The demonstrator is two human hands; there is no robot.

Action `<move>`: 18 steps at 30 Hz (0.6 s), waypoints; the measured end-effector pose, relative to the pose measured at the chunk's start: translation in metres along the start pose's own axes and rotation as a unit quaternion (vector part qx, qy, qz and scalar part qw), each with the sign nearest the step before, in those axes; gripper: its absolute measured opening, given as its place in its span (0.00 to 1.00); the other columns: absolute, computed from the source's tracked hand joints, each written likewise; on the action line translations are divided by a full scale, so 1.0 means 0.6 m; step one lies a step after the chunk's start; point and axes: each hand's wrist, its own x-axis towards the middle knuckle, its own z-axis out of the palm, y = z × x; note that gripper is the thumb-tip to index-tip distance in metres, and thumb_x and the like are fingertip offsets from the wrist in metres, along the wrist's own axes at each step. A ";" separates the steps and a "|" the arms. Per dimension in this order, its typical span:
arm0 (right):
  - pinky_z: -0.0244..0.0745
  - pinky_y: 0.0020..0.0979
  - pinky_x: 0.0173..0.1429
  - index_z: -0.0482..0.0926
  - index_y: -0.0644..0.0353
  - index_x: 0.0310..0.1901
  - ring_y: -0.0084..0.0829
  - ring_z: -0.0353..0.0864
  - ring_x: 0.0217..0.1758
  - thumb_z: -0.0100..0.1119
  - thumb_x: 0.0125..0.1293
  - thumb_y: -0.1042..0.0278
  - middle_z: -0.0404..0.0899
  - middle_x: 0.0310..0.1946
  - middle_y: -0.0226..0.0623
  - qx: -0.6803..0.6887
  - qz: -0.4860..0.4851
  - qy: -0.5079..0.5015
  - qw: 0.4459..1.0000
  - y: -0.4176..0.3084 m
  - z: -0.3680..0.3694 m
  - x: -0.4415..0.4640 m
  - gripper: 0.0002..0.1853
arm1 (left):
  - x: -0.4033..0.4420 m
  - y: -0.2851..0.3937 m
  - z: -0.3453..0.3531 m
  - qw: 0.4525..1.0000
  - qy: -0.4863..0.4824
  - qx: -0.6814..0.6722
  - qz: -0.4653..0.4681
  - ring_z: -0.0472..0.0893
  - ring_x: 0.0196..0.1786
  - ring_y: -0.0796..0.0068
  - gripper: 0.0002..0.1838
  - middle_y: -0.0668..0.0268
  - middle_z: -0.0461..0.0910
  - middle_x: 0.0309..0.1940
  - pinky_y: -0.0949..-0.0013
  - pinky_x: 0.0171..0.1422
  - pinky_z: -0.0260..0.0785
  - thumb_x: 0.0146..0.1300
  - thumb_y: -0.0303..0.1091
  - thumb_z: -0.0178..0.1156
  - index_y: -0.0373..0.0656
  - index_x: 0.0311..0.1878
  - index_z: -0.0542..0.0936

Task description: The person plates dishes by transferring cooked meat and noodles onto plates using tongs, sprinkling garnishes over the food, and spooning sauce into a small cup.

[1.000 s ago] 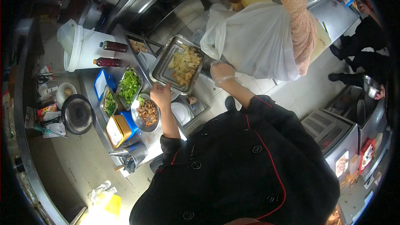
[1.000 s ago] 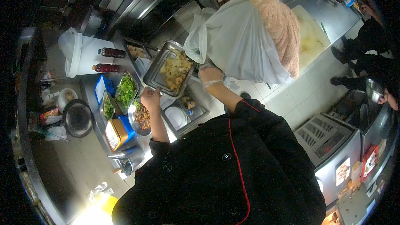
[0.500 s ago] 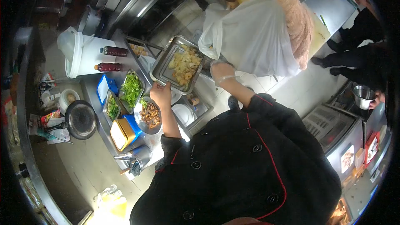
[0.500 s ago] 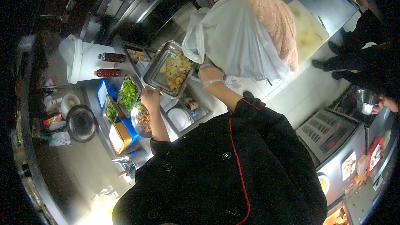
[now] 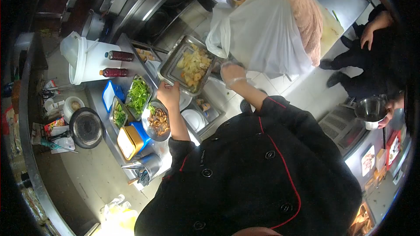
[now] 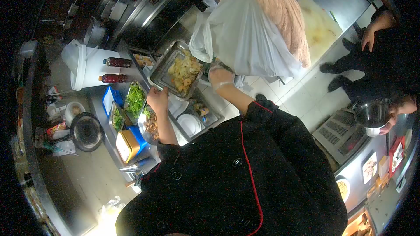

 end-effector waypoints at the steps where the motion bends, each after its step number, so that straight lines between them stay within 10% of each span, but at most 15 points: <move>1: 0.79 0.41 0.40 0.79 0.62 0.35 0.42 0.83 0.40 0.54 0.54 0.73 0.81 0.36 0.46 -0.002 0.001 0.007 1.000 -0.003 -0.002 -0.005 0.08 | 0.002 -0.003 0.001 1.000 0.001 0.002 0.002 0.77 0.20 0.49 0.17 0.52 0.76 0.15 0.54 0.23 0.69 0.55 0.45 0.56 0.39 0.26 0.78; 8: 0.78 0.41 0.41 0.80 0.63 0.36 0.43 0.82 0.41 0.51 0.55 0.74 0.81 0.36 0.47 -0.008 -0.011 0.014 1.000 -0.013 -0.020 -0.008 0.09 | 0.003 -0.028 0.024 0.999 0.016 -0.034 0.004 0.74 0.17 0.50 0.20 0.53 0.74 0.12 0.53 0.21 0.65 0.55 0.47 0.55 0.40 0.18 0.75; 14: 0.77 0.40 0.42 0.80 0.61 0.36 0.42 0.82 0.40 0.48 0.59 0.68 0.81 0.37 0.47 -0.031 -0.008 0.016 0.999 -0.011 -0.037 -0.014 0.11 | -0.035 -0.083 0.043 0.996 -0.073 0.015 -0.046 0.77 0.23 0.51 0.21 0.55 0.79 0.19 0.51 0.28 0.69 0.53 0.52 0.56 0.40 0.22 0.78; 18: 0.78 0.39 0.41 0.80 0.59 0.35 0.41 0.83 0.39 0.47 0.61 0.64 0.81 0.36 0.47 -0.050 -0.013 0.038 0.998 -0.005 -0.050 -0.033 0.13 | -0.080 -0.124 0.051 0.960 -0.157 -0.177 -0.148 0.79 0.33 0.55 0.20 0.54 0.80 0.31 0.53 0.38 0.71 0.55 0.50 0.55 0.39 0.35 0.78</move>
